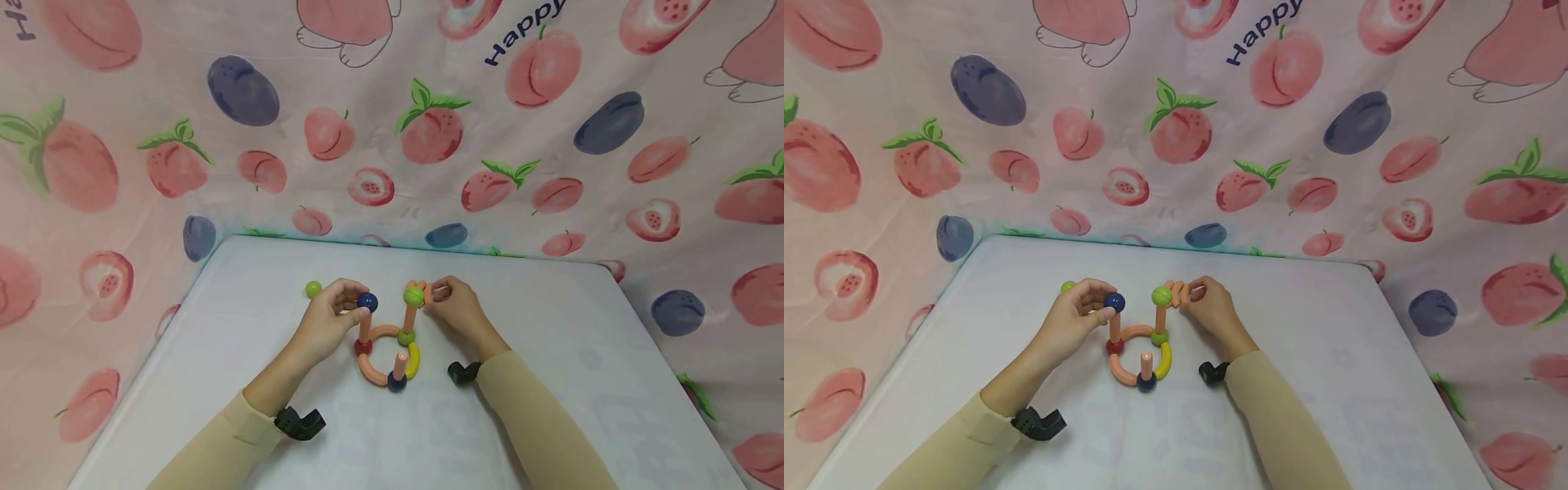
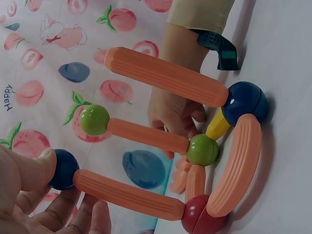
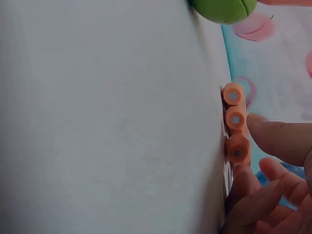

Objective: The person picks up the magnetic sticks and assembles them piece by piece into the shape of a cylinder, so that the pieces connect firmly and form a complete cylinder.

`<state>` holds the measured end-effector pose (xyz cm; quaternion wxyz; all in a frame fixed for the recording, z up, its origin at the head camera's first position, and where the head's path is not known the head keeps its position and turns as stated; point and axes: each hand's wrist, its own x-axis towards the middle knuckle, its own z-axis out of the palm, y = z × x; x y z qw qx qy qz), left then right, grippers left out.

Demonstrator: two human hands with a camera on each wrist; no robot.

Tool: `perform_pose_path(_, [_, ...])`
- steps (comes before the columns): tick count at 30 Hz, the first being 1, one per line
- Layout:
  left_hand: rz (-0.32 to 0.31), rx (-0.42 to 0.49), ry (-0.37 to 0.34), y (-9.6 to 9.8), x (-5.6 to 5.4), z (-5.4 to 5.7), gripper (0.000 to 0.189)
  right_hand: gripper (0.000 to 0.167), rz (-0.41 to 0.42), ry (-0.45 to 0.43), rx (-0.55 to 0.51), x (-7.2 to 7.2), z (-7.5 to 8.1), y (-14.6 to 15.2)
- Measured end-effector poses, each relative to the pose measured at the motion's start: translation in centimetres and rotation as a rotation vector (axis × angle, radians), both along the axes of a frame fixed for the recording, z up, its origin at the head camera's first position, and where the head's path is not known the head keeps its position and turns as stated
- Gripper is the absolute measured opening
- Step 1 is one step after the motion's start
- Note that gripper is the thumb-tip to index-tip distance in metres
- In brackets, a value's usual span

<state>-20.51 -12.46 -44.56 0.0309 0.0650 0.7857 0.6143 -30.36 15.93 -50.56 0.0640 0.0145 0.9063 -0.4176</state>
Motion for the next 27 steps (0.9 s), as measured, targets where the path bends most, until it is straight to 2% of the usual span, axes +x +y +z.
perform_pose_path(5, [-0.002, -0.004, 0.0, -0.1, 0.1, 0.0, 0.03, 0.054, 0.0, -0.011, 0.048, -0.4, 0.0, -0.4])
perform_pose_path(15, [0.003, -0.006, -0.012, 0.0, -0.1, 0.0, 0.031, 0.047, 0.006, -0.029, 0.121, -0.1, 0.5, 0.7])
perform_pose_path(21, [-0.001, 0.013, -0.016, 0.0, 0.0, 0.0, 0.032, 0.055, -0.001, 0.009, 0.109, -0.4, 0.5, 0.4])
perform_pose_path(27, [0.004, 0.013, -0.022, 0.0, -0.1, 0.0, 0.031, 0.044, 0.024, 0.033, 0.159, -0.8, 0.2, -0.3])
